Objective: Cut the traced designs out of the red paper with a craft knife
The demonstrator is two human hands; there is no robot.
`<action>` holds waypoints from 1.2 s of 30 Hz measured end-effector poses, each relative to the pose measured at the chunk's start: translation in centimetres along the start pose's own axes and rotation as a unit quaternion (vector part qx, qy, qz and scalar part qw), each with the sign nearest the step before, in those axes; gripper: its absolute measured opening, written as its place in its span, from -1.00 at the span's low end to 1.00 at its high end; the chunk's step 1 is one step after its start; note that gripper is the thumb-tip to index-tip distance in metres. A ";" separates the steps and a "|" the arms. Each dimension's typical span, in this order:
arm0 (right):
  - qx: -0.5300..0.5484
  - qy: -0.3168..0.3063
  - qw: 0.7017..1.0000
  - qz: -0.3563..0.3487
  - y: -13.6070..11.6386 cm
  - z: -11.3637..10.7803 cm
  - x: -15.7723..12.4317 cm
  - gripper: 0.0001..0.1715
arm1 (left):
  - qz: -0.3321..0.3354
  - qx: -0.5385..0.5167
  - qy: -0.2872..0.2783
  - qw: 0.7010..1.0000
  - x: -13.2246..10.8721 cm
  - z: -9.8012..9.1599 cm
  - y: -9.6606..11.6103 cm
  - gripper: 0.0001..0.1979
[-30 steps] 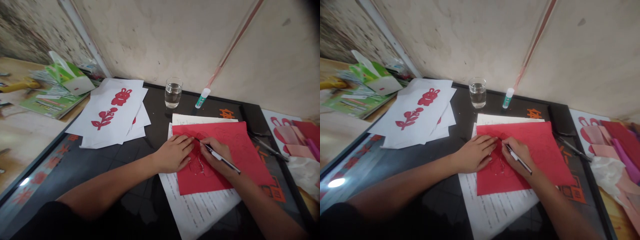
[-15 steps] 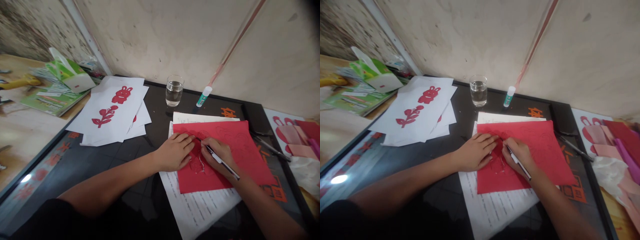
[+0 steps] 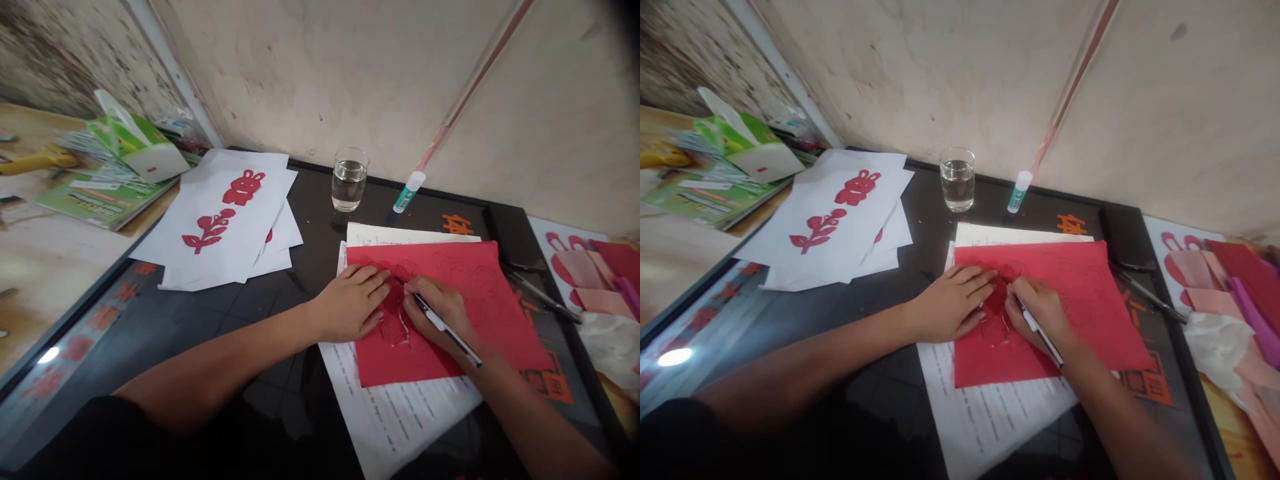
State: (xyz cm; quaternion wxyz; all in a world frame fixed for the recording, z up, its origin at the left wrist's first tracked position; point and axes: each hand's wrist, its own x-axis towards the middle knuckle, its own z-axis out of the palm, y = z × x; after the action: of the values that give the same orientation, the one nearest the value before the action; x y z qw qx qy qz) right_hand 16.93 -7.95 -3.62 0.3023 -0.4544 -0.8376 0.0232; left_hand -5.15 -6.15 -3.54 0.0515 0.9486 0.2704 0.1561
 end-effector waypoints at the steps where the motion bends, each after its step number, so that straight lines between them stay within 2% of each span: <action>1: -0.003 0.002 1.000 -0.002 0.0 0.0 0.0 -0.86 | 0.001 -0.002 0.001 1.000 0.0 0.0 0.0 -0.54; 14: 0.009 -0.006 1.000 -0.018 -0.1 -0.2 -0.1 -0.80 | 0.002 0.019 -0.007 1.000 0.0 -0.2 0.0 -0.53; 31: 0.058 -0.007 0.998 -0.005 -0.2 -0.8 -0.1 -0.85 | 0.003 0.018 -0.008 1.000 0.0 -0.2 0.0 -0.52; 33: 0.061 -0.007 0.998 0.008 -0.3 -0.9 -0.2 -0.85 | 0.004 0.018 -0.005 1.000 0.0 -0.1 0.0 -0.52; 36: 0.080 0.039 0.992 0.090 -0.3 -1.1 -0.4 -0.90 | 0.006 0.016 0.001 1.000 0.0 0.0 0.0 -0.52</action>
State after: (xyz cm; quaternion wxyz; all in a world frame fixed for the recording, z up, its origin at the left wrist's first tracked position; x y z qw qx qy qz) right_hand 17.39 -8.68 -2.83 0.3666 -0.5032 -0.7762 0.0997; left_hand -5.14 -6.14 -3.51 0.0356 0.9507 0.2676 0.1527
